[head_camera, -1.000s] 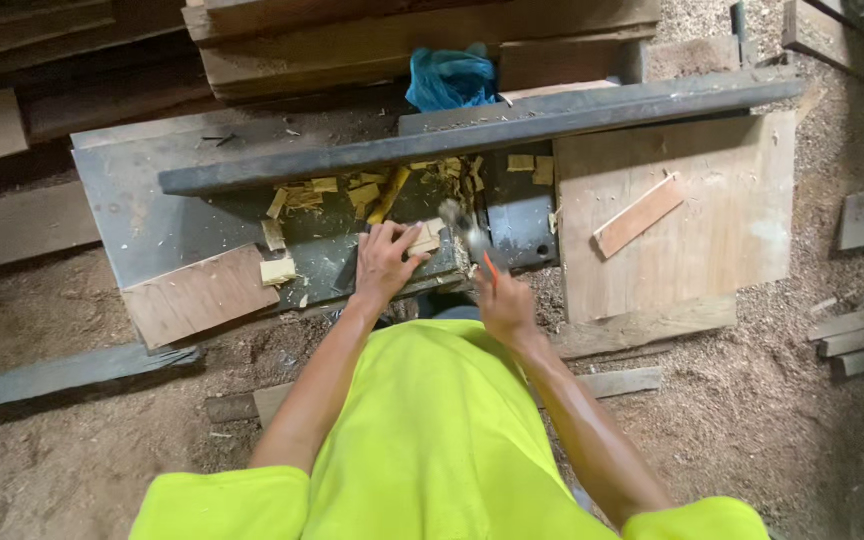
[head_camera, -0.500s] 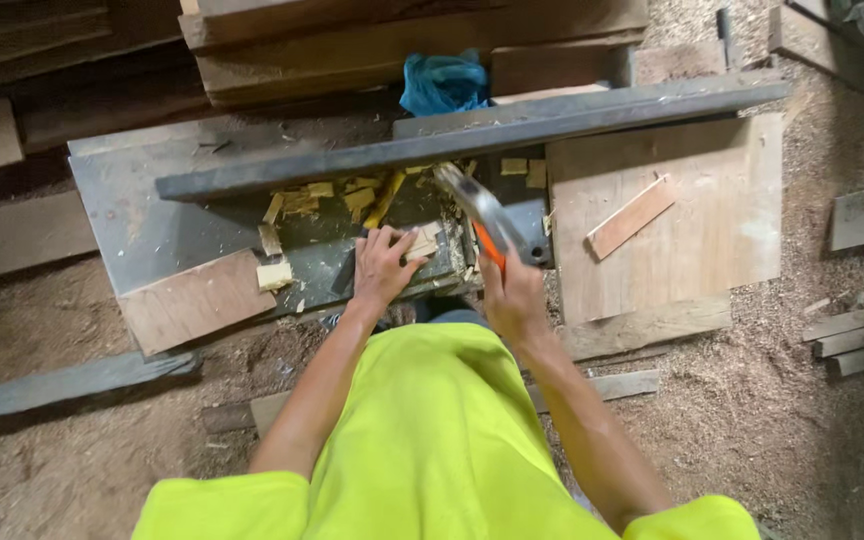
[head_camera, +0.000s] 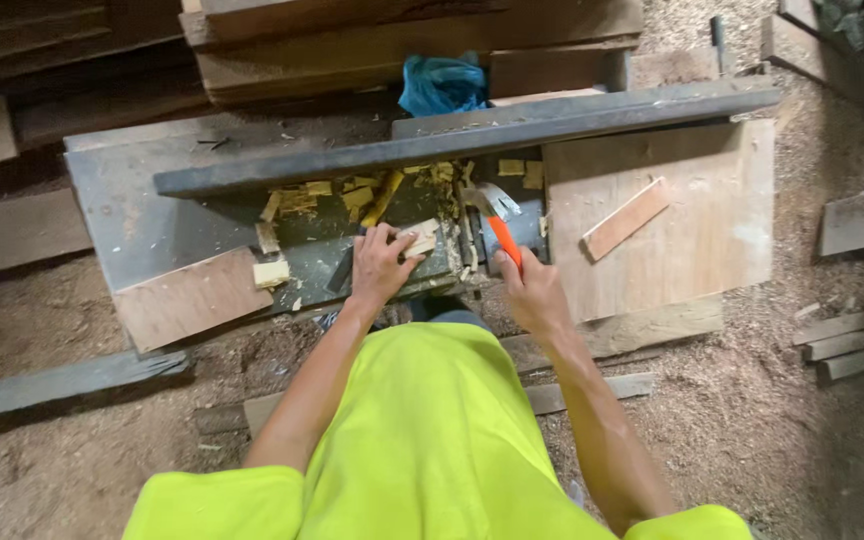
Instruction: The person holds a small wooden block on a workbench and repeatedly strikes it with a hammer. They occasionally pause to inspect the block and reposition it before continuing to hammer.
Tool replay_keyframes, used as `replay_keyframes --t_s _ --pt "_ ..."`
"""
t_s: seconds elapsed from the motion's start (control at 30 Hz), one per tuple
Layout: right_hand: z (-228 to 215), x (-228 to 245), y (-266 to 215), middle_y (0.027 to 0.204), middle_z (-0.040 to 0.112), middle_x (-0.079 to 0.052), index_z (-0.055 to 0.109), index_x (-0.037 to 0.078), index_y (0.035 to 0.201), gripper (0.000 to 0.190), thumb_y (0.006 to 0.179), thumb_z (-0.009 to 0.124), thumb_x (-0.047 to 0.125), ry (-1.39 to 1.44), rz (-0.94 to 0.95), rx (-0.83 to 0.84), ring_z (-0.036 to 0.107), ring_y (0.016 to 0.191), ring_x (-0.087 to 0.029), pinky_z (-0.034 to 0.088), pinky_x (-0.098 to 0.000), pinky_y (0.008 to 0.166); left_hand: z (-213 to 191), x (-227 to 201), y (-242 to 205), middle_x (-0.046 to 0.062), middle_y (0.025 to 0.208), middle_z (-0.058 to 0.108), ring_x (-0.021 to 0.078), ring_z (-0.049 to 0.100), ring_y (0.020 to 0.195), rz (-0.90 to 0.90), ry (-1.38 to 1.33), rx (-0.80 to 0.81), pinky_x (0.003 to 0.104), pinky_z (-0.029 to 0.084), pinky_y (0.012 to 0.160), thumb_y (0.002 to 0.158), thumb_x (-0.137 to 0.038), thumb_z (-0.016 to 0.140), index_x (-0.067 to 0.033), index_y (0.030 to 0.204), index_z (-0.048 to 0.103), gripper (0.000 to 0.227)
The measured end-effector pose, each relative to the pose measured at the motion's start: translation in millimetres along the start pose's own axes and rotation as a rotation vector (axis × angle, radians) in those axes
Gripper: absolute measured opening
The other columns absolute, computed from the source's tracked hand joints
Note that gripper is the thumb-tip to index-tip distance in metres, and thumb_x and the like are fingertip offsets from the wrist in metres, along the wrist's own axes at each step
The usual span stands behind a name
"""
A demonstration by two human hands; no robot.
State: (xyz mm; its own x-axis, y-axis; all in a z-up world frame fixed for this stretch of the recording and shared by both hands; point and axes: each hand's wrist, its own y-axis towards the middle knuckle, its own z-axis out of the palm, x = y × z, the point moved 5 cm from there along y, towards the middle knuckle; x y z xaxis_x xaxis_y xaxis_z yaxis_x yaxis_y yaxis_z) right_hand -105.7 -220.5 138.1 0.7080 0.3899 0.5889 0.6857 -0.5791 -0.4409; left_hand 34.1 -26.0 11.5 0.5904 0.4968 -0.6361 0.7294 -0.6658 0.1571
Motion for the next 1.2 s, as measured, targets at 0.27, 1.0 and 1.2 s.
replay_keyframes --t_s 0.27,1.0,1.2 --pt "-3.6 3.7 -5.7 0.053 0.057 -0.005 0.066 0.003 0.102 0.034 0.106 0.052 0.033 0.066 -0.215 -0.051 0.052 0.038 -0.014 0.041 -0.0351 0.031 8.2 0.5 4.4 0.008 0.11 0.055 0.0251 0.052 0.106 -0.116 -0.001 0.07 0.039 0.037 0.087 0.072 -0.032 0.09 -0.0097 0.125 0.069 0.061" --pt "65.6 -50.9 17.0 0.06 0.065 -0.014 0.063 0.003 0.111 0.036 0.106 0.048 0.035 -0.069 -0.204 0.025 0.065 0.047 -0.028 0.051 -0.0446 0.043 -0.4 -7.7 17.3 0.008 0.114 0.059 0.028 0.054 0.107 -0.106 0.01 0.11 0.042 0.038 0.088 0.067 -0.021 0.085 -0.0119 0.123 0.071 0.059" --pt "61.4 -83.2 6.1 0.071 0.066 -0.023 0.066 0.001 0.099 0.047 0.109 0.049 0.043 -0.164 -0.107 0.086 0.066 0.067 -0.039 0.049 -0.0521 0.059 -4.2 -8.6 10.7 0.01 0.121 0.06 0.0299 0.054 0.115 -0.034 -0.035 -0.002 0.045 0.038 0.094 0.074 -0.033 0.087 -0.0108 0.123 0.069 0.057"
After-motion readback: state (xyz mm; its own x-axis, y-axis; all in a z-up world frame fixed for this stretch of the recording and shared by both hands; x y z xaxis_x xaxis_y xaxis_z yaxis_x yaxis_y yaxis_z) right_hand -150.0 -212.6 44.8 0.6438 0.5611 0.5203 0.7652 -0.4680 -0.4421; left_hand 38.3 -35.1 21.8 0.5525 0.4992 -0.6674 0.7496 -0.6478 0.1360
